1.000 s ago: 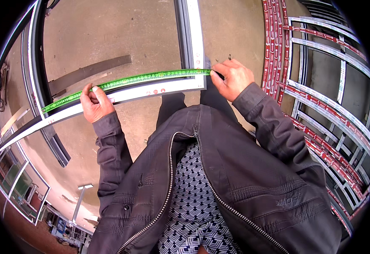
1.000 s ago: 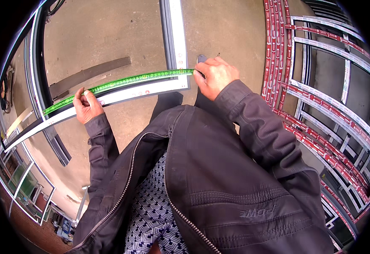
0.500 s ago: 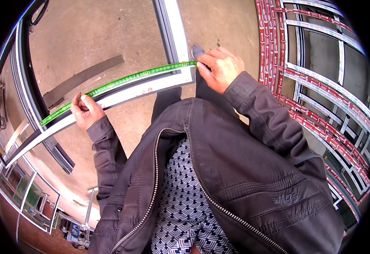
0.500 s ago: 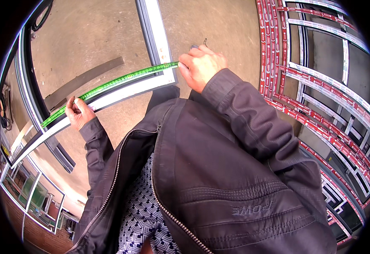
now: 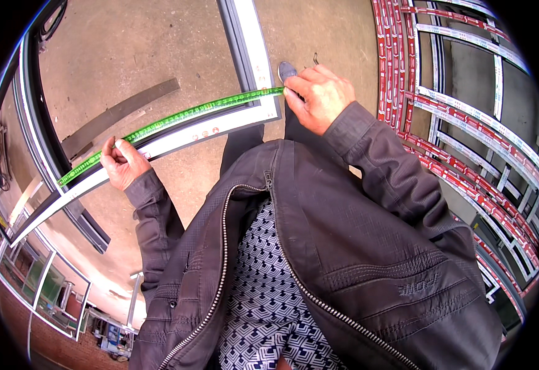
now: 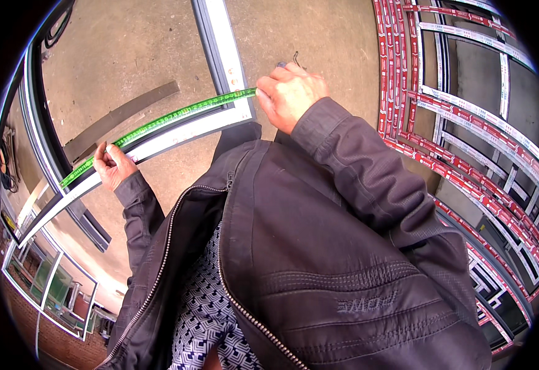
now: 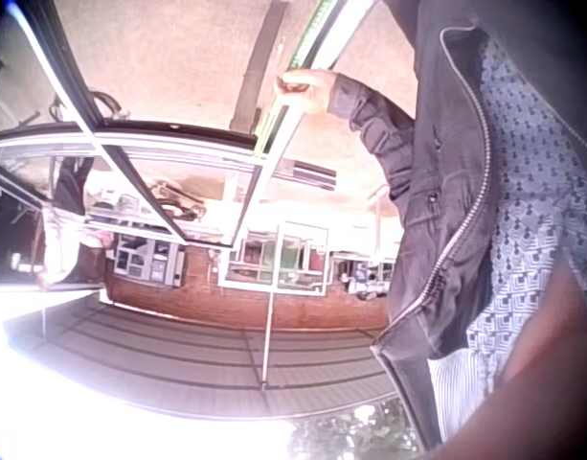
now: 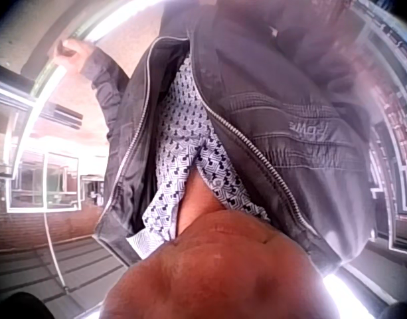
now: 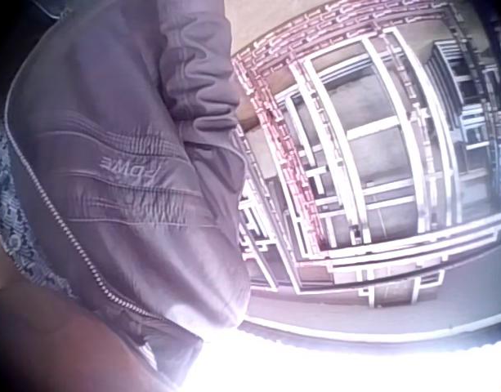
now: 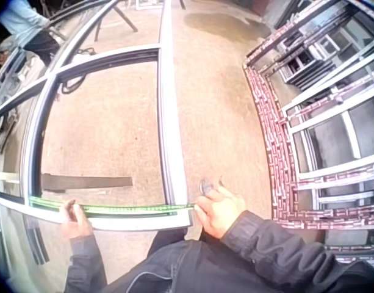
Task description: The person measures the dimensions of a large window frame using a green tape measure. They measure the vertical and horizontal sections of the frame, then move to a different area to measure a cardboard box on the floor.
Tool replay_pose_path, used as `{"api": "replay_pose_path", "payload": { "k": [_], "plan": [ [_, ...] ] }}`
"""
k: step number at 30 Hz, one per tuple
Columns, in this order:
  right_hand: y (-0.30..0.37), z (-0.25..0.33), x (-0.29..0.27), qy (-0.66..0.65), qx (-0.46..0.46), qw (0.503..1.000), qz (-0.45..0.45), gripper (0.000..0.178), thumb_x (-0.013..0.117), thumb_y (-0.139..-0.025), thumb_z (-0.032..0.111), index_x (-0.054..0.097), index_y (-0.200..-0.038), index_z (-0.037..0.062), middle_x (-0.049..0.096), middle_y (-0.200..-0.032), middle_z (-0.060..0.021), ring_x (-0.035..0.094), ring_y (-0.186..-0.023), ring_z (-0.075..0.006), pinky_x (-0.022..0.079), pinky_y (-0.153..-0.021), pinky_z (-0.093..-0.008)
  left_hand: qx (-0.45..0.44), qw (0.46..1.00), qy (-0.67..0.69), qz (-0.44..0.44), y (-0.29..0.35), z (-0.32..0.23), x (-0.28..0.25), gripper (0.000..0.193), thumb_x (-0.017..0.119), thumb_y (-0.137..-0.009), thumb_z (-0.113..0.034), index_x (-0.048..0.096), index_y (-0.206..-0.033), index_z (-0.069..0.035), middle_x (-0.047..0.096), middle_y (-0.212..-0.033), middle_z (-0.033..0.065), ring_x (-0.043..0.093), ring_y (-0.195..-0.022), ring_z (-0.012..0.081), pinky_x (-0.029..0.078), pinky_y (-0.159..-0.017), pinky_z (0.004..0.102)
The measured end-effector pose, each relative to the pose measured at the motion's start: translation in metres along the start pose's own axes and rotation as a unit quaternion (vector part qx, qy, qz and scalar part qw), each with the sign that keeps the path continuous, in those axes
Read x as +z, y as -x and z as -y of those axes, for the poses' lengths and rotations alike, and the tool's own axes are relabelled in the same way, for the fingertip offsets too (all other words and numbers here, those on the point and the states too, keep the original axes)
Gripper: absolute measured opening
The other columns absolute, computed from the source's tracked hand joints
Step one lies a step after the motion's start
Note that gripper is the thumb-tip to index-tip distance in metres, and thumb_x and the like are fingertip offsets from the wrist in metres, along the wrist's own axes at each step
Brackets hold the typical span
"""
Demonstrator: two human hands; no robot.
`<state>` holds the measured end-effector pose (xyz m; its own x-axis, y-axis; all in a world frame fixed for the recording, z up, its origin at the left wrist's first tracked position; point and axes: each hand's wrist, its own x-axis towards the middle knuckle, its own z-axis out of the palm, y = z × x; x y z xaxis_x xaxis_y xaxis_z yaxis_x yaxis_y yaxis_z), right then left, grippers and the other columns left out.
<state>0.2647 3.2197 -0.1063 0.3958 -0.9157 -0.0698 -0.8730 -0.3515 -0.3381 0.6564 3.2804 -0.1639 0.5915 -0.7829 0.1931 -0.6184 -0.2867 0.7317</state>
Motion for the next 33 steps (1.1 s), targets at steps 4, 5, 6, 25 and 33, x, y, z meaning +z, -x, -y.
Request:
{"api": "replay_pose_path", "payload": {
  "k": [4, 5, 6, 25, 33],
  "plan": [
    [0.0, 0.0, 0.0, 0.002, -0.005, 1.0, -0.006, 0.013, 0.068, -0.093, 0.026, 0.074, -0.095, 0.0149, 0.068, -0.085, -0.0016, 0.067, -0.09, -0.0242, 0.058, -0.069, -0.0449, 0.001, 1.0, -0.01, -0.003, 0.0, 0.002, 0.0, 0.025, 0.066, -0.102, -0.013, 0.064, -0.124, -0.001, 0.053, -0.081, -0.0047, 0.045, -0.069, 0.0051, 0.043, -0.063, 0.0226],
    [0.0, 0.0, 0.0, 0.003, -0.006, 1.0, -0.006, 0.013, 0.068, -0.092, 0.026, 0.074, -0.095, 0.015, 0.068, -0.085, -0.0017, 0.067, -0.09, -0.0242, 0.058, -0.068, -0.0447, 0.0, 1.0, -0.012, -0.004, 0.0, 0.001, 0.0, 0.025, 0.066, -0.102, -0.014, 0.064, -0.124, -0.001, 0.053, -0.081, -0.0046, 0.045, -0.069, 0.0052, 0.043, -0.063, 0.0227],
    [0.0, -0.001, 0.0, 0.005, -0.007, 1.0, -0.006, 0.012, 0.068, -0.092, 0.026, 0.074, -0.095, 0.015, 0.068, -0.085, -0.0017, 0.067, -0.09, -0.0242, 0.058, -0.068, -0.0445, -0.001, 1.0, -0.013, -0.006, 0.0, 0.001, 0.0, 0.026, 0.066, -0.102, -0.014, 0.064, -0.124, -0.002, 0.053, -0.081, -0.0046, 0.045, -0.069, 0.0052, 0.043, -0.063, 0.0227],
    [-0.005, -0.002, -0.001, 0.003, -0.006, 1.0, 0.001, 0.013, 0.068, -0.093, 0.026, 0.074, -0.095, 0.0139, 0.069, -0.086, -0.0021, 0.067, -0.09, -0.0245, 0.058, -0.069, -0.044, -0.016, 1.0, -0.024, -0.005, 0.002, -0.012, 0.001, 0.025, 0.064, -0.103, -0.013, 0.063, -0.124, -0.001, 0.052, -0.082, -0.0035, 0.045, -0.07, 0.0059, 0.043, -0.063, 0.023],
    [-0.005, -0.004, 0.001, -0.002, -0.011, 1.0, -0.006, 0.013, 0.068, -0.093, 0.025, 0.074, -0.094, 0.0138, 0.068, -0.085, -0.0023, 0.067, -0.089, -0.0244, 0.058, -0.069, -0.0435, -0.014, 1.0, -0.015, -0.005, 0.001, -0.007, 0.001, 0.025, 0.064, -0.103, -0.013, 0.063, -0.125, -0.002, 0.052, -0.083, -0.0027, 0.045, -0.071, 0.0067, 0.042, -0.063, 0.0238]
  ]
}}
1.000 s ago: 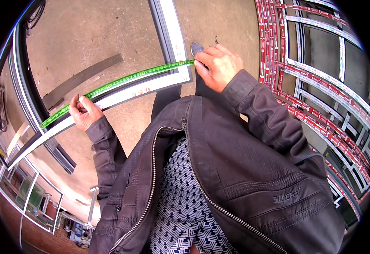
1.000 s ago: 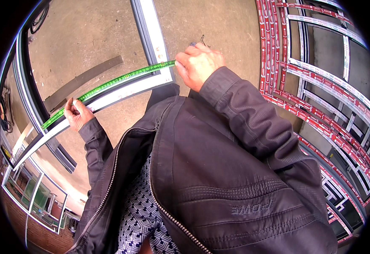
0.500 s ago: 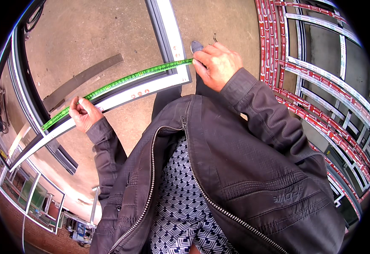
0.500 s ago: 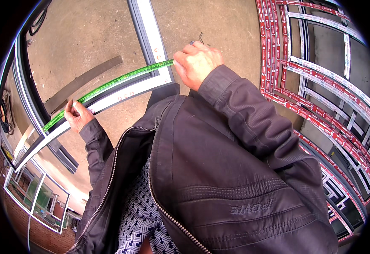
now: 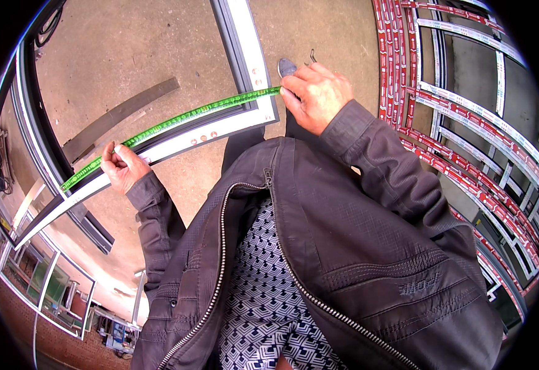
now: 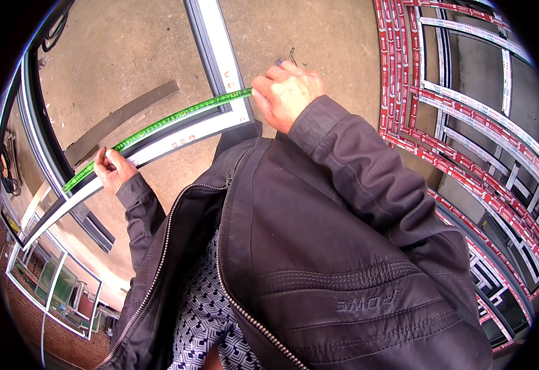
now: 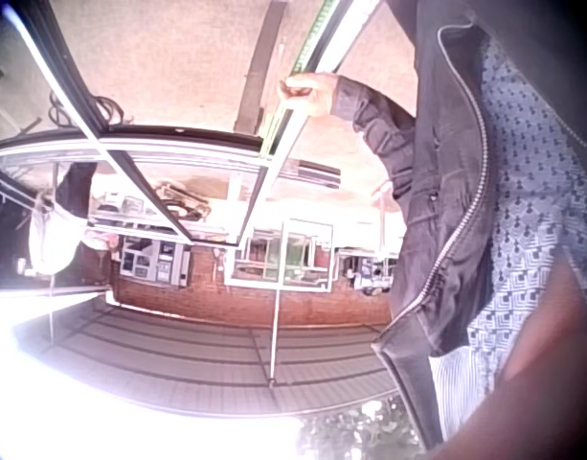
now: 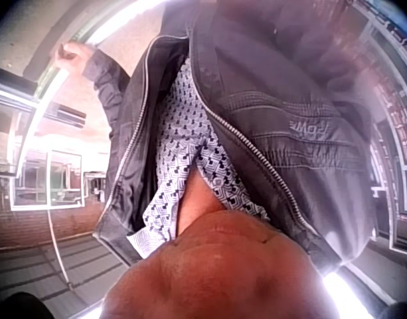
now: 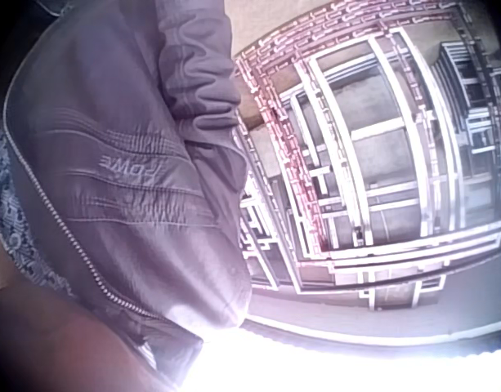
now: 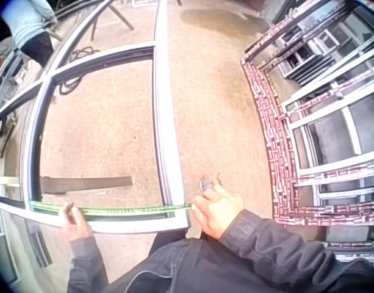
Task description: The person measures the dimensions of a large window frame using a green tape measure. They measure the vertical and horizontal sections of the frame, then move to a different area to measure a cardboard box on the floor.
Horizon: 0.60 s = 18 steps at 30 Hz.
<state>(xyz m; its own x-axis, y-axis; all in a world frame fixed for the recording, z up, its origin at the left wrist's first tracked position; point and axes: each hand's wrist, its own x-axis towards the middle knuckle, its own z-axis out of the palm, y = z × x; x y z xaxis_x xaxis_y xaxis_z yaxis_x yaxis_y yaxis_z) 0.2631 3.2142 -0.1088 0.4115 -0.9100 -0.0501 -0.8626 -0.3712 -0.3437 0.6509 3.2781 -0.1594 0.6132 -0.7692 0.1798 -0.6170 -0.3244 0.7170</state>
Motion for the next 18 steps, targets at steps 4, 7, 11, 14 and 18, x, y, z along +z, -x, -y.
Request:
{"api": "replay_pose_path", "payload": {
  "k": [4, 7, 11, 14, 18],
  "plan": [
    [-0.0004, 0.0008, -0.0013, 0.003, 0.001, 1.0, -0.002, 0.012, 0.068, -0.092, 0.025, 0.074, -0.093, 0.0139, 0.068, -0.084, -0.0021, 0.067, -0.088, -0.0243, 0.058, -0.067, -0.0432, 0.003, 1.0, -0.009, 0.001, -0.0004, 0.0026, 0.0, 0.024, 0.064, -0.103, -0.013, 0.063, -0.125, -0.002, 0.052, -0.083, -0.0029, 0.044, -0.071, 0.0066, 0.042, -0.063, 0.0237],
    [-0.0003, 0.0006, -0.0015, 0.0, -0.003, 1.0, -0.007, 0.012, 0.068, -0.092, 0.025, 0.074, -0.092, 0.0139, 0.068, -0.083, -0.0019, 0.066, -0.088, -0.0241, 0.057, -0.067, -0.0429, -0.001, 1.0, -0.007, -0.003, -0.0004, 0.0004, 0.0017, 0.024, 0.064, -0.103, -0.013, 0.063, -0.124, -0.002, 0.051, -0.083, -0.0028, 0.044, -0.071, 0.0066, 0.042, -0.063, 0.0236],
    [-0.0004, 0.0, -0.0006, -0.009, -0.004, 1.0, -0.011, 0.013, 0.068, -0.092, 0.025, 0.073, -0.092, 0.0138, 0.067, -0.083, -0.0026, 0.066, -0.088, -0.0248, 0.057, -0.067, -0.0431, -0.01, 1.0, 0.008, -0.006, 0.0006, -0.0028, 0.0014, 0.024, 0.064, -0.103, -0.013, 0.063, -0.124, -0.002, 0.052, -0.084, -0.0023, 0.046, -0.071, 0.0069, 0.043, -0.062, 0.0238],
    [-0.0003, -0.0008, 0.0001, -0.011, -0.006, 1.0, -0.009, 0.013, 0.068, -0.092, 0.025, 0.073, -0.092, 0.0135, 0.067, -0.084, -0.0029, 0.066, -0.088, -0.0252, 0.058, -0.067, -0.0433, -0.019, 1.0, 0.009, -0.005, 0.0004, -0.0019, 0.002, 0.024, 0.064, -0.103, -0.014, 0.063, -0.124, -0.002, 0.052, -0.084, -0.002, 0.047, -0.071, 0.0073, 0.044, -0.061, 0.0242],
    [-0.0005, -0.0009, 0.001, -0.013, -0.004, 1.0, -0.01, 0.013, 0.068, -0.093, 0.025, 0.072, -0.092, 0.0133, 0.067, -0.084, -0.0029, 0.066, -0.089, -0.0254, 0.058, -0.067, -0.0436, -0.026, 1.0, 0.0, -0.005, -0.0004, -0.0002, 0.0012, 0.025, 0.064, -0.103, -0.015, 0.063, -0.124, -0.002, 0.053, -0.084, -0.0017, 0.048, -0.072, 0.0075, 0.045, -0.061, 0.0245]
  ]
}}
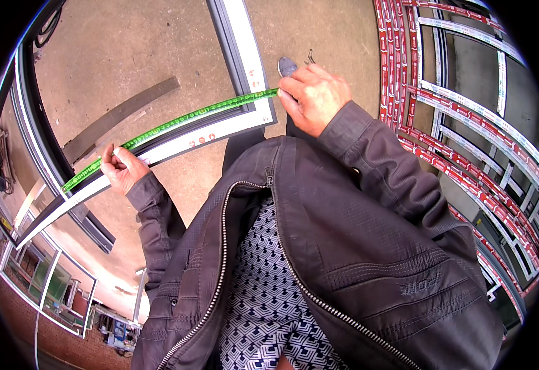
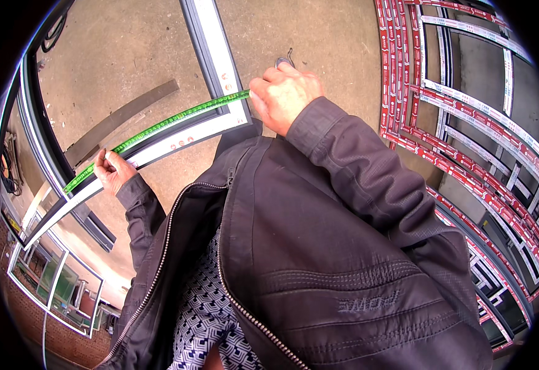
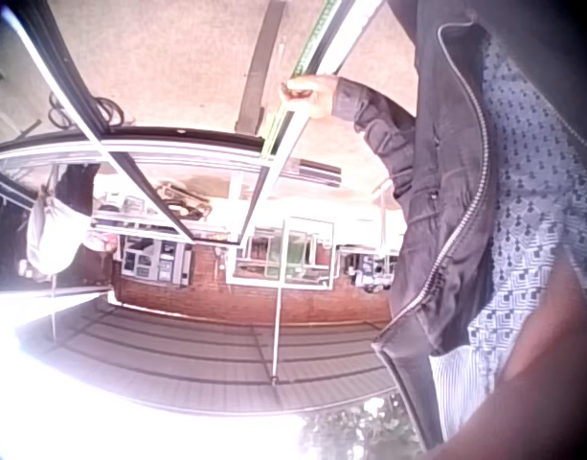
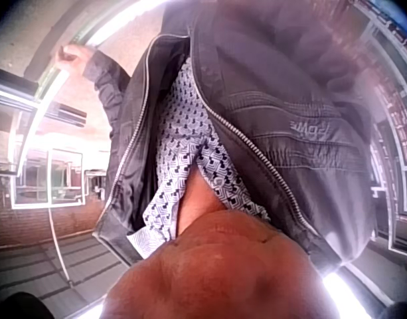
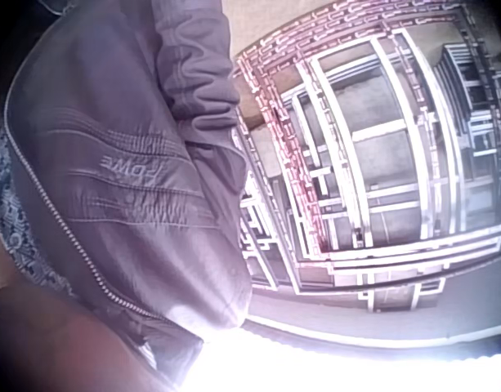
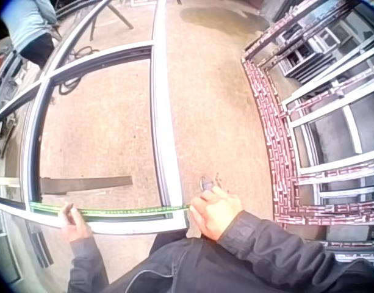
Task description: The person measures the dimensions of a large window frame using a green tape measure. They measure the vertical and horizontal sections of the frame, then move to a different area to measure a cardboard box on the floor.
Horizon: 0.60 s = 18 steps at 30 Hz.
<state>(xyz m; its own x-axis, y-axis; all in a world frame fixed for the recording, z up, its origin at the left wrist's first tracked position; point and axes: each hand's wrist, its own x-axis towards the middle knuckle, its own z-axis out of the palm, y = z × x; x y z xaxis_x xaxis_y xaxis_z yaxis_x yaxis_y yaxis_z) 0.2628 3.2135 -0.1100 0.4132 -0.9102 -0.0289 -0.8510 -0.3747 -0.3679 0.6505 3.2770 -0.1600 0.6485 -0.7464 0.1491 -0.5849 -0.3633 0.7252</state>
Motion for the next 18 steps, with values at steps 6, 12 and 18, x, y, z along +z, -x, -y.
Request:
{"api": "replay_pose_path", "payload": {
  "k": [6, 12, 18],
  "plan": [
    [0.0, 0.0, 0.001, -0.008, 0.004, 1.0, 0.003, 0.012, 0.068, -0.092, 0.025, 0.072, -0.091, 0.0138, 0.067, -0.084, -0.0023, 0.067, -0.09, -0.0249, 0.058, -0.066, -0.0441, 0.01, 1.0, -0.003, -0.001, 0.0, -0.002, 0.0, 0.025, 0.063, -0.103, -0.016, 0.063, -0.124, -0.002, 0.053, -0.084, -0.0017, 0.048, -0.071, 0.0076, 0.044, -0.062, 0.0239],
    [0.0, 0.001, -0.004, 0.0, 0.01, 1.0, 0.018, 0.012, 0.068, -0.093, 0.025, 0.072, -0.091, 0.0136, 0.068, -0.085, -0.0025, 0.067, -0.092, -0.0246, 0.057, -0.066, -0.0452, 0.004, 1.0, -0.002, 0.003, -0.001, -0.001, 0.0, 0.026, 0.064, -0.103, -0.016, 0.062, -0.125, -0.002, 0.052, -0.083, -0.0028, 0.048, -0.07, 0.0067, 0.045, -0.061, 0.0245],
    [-0.006, -0.001, -0.009, -0.018, 0.011, 0.999, 0.041, 0.012, 0.069, -0.093, 0.024, 0.073, -0.095, 0.013, 0.069, -0.088, -0.0036, 0.067, -0.089, -0.0256, 0.057, -0.068, -0.0444, -0.062, 0.997, 0.043, -0.002, 0.005, -0.017, -0.001, 0.026, 0.063, -0.103, -0.012, 0.062, -0.126, -0.001, 0.054, -0.084, -0.0036, 0.048, -0.07, 0.006, 0.044, -0.063, 0.0227]
  ]
}}
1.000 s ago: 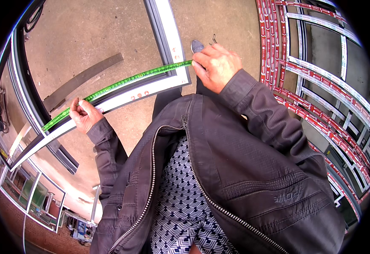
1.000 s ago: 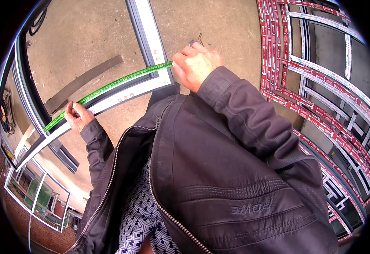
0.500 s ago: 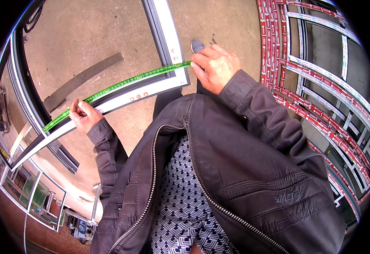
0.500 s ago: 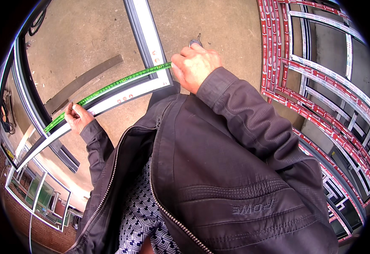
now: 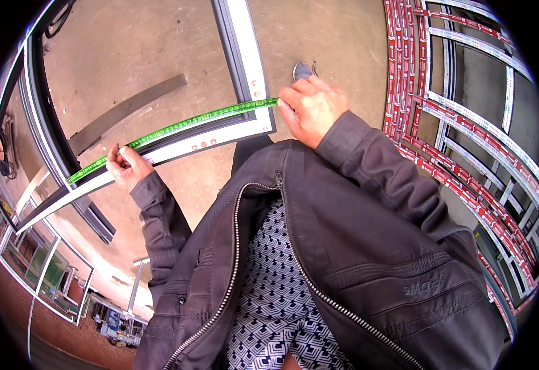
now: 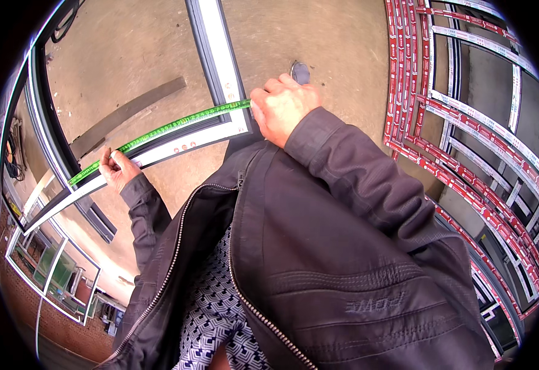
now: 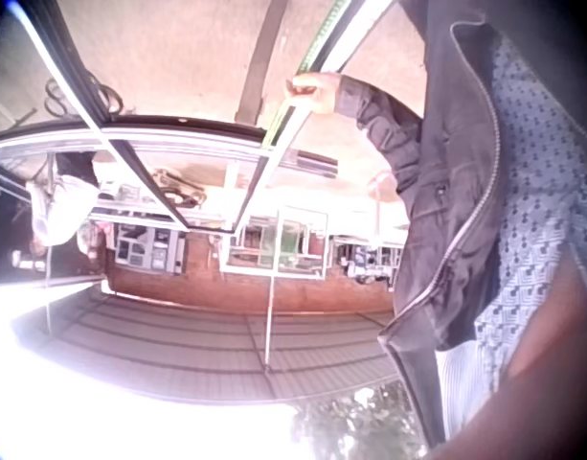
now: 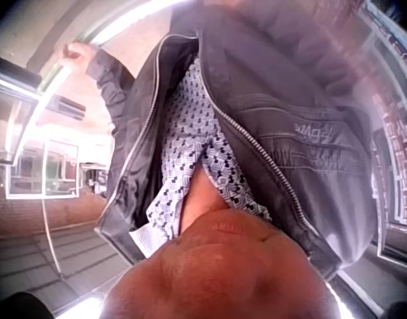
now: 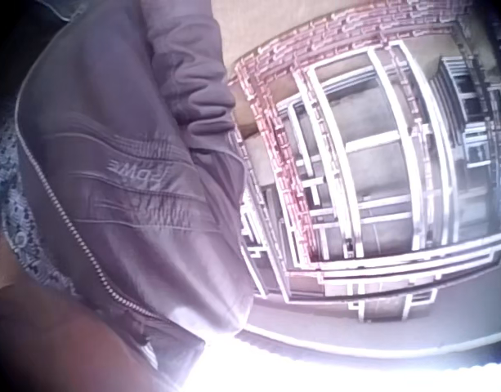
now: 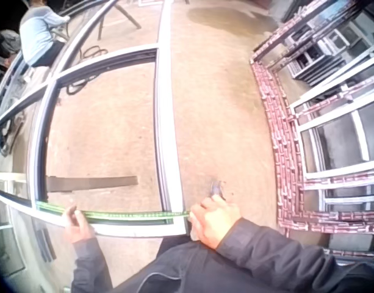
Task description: The person measures the dimensions of a large window frame using a green tape measure. They measure the vertical and horizontal sections of the frame, then move to a different area to measure a cardboard box on the floor.
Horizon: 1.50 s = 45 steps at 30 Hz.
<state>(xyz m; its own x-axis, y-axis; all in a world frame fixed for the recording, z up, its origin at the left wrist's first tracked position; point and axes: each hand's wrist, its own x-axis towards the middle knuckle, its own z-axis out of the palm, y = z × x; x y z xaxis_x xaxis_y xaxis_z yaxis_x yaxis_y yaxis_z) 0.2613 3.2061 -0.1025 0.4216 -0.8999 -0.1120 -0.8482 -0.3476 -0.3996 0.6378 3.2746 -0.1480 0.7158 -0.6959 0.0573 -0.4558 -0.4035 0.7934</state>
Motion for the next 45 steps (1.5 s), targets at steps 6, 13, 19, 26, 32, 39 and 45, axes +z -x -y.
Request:
{"api": "replay_pose_path", "payload": {
  "k": [6, 13, 19, 26, 32, 39, 45],
  "plan": [
    [-0.017, -0.021, -0.014, -0.087, 0.016, 0.994, 0.057, 0.017, 0.066, -0.095, 0.026, 0.075, -0.098, 0.0111, 0.069, -0.087, -0.0072, 0.067, -0.09, -0.0299, 0.056, -0.075, -0.0454, 0.019, 0.998, -0.018, -0.065, 0.021, -0.019, 0.009, 0.027, 0.065, -0.102, -0.01, 0.062, -0.127, 0.0, 0.056, -0.088, -0.0035, 0.05, -0.077, 0.0061, 0.045, -0.07, 0.0218],
    [-0.059, -0.088, -0.053, -0.131, 0.017, 0.977, 0.165, 0.022, 0.06, -0.098, 0.027, 0.076, -0.105, 0.0125, 0.072, -0.095, -0.008, 0.067, -0.102, -0.031, 0.057, -0.084, -0.0478, -0.024, 0.995, 0.013, -0.093, 0.076, -0.072, 0.058, 0.025, 0.064, -0.103, -0.009, 0.062, -0.126, -0.002, 0.058, -0.094, -0.0015, 0.052, -0.083, 0.0073, 0.045, -0.076, 0.0221],
    [-0.089, -0.151, -0.091, -0.126, -0.007, 0.981, 0.148, 0.023, 0.061, -0.098, 0.028, 0.077, -0.104, 0.0124, 0.073, -0.094, -0.0075, 0.067, -0.1, -0.0311, 0.056, -0.085, -0.0475, -0.01, 0.997, -0.04, -0.066, 0.115, -0.118, 0.12, 0.023, 0.063, -0.104, -0.014, 0.064, -0.123, -0.001, 0.061, -0.094, -0.0002, 0.053, -0.083, 0.0077, 0.046, -0.076, 0.024],
    [-0.103, -0.187, -0.124, -0.117, -0.008, 0.987, 0.114, 0.024, 0.061, -0.097, 0.029, 0.077, -0.104, 0.0124, 0.072, -0.094, -0.0074, 0.067, -0.099, -0.0304, 0.056, -0.083, -0.0476, -0.022, 0.974, -0.199, 0.11, 0.115, -0.142, 0.162, 0.036, 0.069, -0.1, -0.025, 0.065, -0.123, 0.003, 0.065, -0.104, 0.0141, 0.064, -0.09, 0.0239, 0.054, -0.083, 0.0376],
    [-0.091, -0.187, -0.117, -0.108, -0.009, 0.99, 0.094, 0.022, 0.062, -0.097, 0.029, 0.076, -0.102, 0.0123, 0.072, -0.092, -0.0077, 0.067, -0.097, -0.0301, 0.056, -0.082, -0.0467, -0.024, 0.969, -0.211, 0.13, 0.11, -0.137, 0.164, 0.042, 0.072, -0.098, -0.029, 0.066, -0.124, 0.002, 0.067, -0.105, 0.018, 0.067, -0.091, 0.0298, 0.054, -0.084, 0.0415],
    [-0.074, -0.15, -0.093, -0.073, -0.031, 0.993, 0.083, 0.018, 0.064, -0.095, 0.027, 0.074, -0.098, 0.0118, 0.07, -0.09, -0.0079, 0.066, -0.094, -0.0308, 0.055, -0.078, -0.0472, -0.029, 0.987, -0.1, 0.126, 0.117, -0.138, 0.147, 0.027, 0.069, -0.097, -0.017, 0.066, -0.117, 0.001, 0.067, -0.101, 0.0163, 0.068, -0.087, 0.0272, 0.056, -0.08, 0.0382],
    [-0.051, -0.089, -0.062, -0.057, -0.042, 0.996, 0.061, 0.018, 0.066, -0.094, 0.026, 0.074, -0.097, 0.0098, 0.07, -0.091, -0.0092, 0.066, -0.092, -0.0327, 0.054, -0.078, -0.0471, 0.07, 0.991, -0.097, 0.051, 0.11, -0.1, 0.089, 0.019, 0.065, -0.1, -0.012, 0.066, -0.114, 0.0, 0.065, -0.093, 0.006, 0.061, -0.077, 0.0131, 0.053, -0.073, 0.0295]
  ]
}}
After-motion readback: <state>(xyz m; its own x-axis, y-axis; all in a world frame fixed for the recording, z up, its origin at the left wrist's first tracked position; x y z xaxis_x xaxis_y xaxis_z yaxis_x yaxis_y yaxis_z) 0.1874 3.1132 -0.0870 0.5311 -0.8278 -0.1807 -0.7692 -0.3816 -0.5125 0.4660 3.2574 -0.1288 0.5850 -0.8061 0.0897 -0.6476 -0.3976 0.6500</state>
